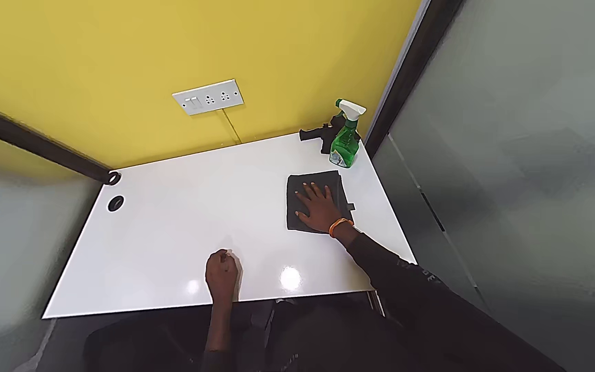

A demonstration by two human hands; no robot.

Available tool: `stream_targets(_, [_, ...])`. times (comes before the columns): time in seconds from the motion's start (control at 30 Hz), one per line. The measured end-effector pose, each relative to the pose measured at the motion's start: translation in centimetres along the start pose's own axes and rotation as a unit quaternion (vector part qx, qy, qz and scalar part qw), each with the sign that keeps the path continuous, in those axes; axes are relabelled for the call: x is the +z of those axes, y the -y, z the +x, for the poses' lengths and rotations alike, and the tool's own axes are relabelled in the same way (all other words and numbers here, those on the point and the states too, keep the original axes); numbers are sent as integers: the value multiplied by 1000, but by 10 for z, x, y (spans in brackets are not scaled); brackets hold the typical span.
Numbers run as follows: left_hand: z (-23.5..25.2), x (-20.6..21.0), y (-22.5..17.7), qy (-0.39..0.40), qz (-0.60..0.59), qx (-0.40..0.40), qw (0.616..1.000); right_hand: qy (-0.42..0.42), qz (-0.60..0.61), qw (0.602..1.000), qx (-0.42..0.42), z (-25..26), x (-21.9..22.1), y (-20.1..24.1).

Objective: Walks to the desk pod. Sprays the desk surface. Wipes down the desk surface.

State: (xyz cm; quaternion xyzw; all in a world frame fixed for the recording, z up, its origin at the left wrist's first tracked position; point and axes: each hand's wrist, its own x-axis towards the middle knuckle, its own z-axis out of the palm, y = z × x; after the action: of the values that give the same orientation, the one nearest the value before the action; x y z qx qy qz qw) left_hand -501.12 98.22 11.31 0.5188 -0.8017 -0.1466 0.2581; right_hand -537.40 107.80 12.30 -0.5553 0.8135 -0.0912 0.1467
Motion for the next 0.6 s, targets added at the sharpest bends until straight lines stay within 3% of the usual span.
stream_targets(0.3, [18, 53, -42, 66, -65, 123, 988, 12, -2, 999, -44, -66, 14, 5])
stream_targets(0.6, [20, 72, -63, 120, 14, 131, 984, 25, -9, 999, -32, -69, 15, 12])
